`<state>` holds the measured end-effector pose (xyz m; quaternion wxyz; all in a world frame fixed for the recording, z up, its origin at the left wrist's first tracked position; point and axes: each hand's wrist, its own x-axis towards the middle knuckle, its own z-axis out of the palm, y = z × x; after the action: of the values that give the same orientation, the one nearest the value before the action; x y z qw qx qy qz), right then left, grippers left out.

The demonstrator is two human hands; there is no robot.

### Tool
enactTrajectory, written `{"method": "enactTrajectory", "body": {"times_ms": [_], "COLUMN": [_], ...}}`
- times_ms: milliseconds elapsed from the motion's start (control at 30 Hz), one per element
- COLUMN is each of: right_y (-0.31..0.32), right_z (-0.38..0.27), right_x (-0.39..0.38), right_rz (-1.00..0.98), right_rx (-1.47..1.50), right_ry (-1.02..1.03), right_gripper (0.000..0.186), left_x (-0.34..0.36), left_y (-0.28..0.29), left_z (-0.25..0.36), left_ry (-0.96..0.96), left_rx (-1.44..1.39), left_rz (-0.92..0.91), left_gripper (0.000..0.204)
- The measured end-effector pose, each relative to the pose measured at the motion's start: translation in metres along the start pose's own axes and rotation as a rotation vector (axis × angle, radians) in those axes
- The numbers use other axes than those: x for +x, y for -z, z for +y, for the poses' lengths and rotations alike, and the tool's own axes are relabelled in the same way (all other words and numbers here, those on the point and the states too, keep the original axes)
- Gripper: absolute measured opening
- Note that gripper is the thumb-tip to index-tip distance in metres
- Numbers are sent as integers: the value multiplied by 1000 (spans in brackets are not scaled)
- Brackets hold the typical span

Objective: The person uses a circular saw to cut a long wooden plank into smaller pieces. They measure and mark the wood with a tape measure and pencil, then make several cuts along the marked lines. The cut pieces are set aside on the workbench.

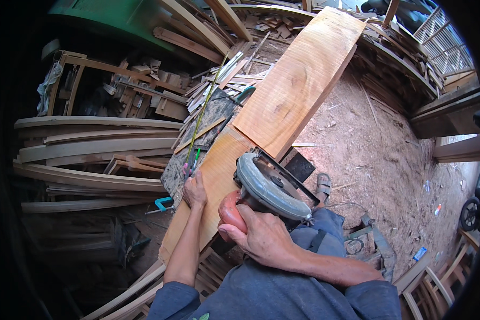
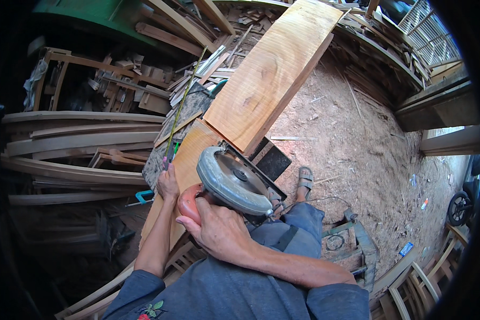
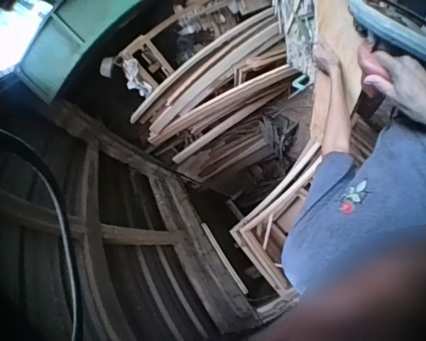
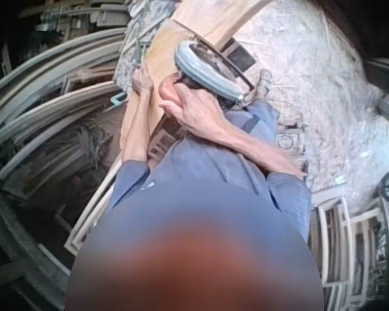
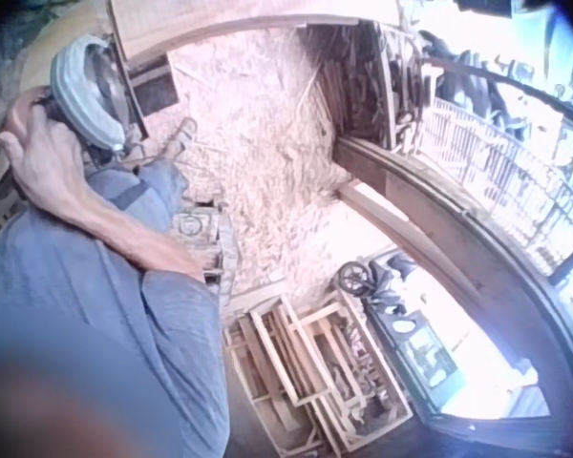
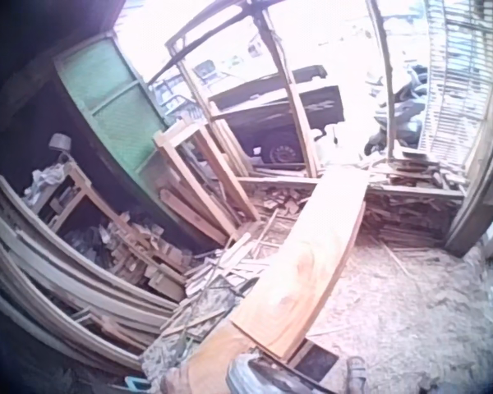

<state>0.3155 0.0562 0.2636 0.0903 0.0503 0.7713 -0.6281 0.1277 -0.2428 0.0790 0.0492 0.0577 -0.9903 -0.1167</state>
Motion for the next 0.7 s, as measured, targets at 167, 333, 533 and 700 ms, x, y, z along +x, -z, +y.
{"method": "enactTrajectory", "body": {"times_ms": [167, 333, 533, 700], "right_y": [5, 7, 2, 4], "right_z": [-2, -3, 3, 5], "right_x": [2, 4, 3, 5], "right_rz": [-69, -146, -44, -37], "right_rx": [-8, -31, -53, -62], "right_ry": [-80, -150, -50, -33], "right_gripper": [62, 63, 66, 66], "left_x": [-1, 0, 1, 0], "left_y": [2, 8, 3, 2], "left_z": [3, 6, 0, -1], "left_ry": [50, 100, 64, 32], "left_rx": [-11, -11, -7, 25], "left_rz": [-38, -123, -96, -59], "left_gripper": [74, 77, 77, 75]}}
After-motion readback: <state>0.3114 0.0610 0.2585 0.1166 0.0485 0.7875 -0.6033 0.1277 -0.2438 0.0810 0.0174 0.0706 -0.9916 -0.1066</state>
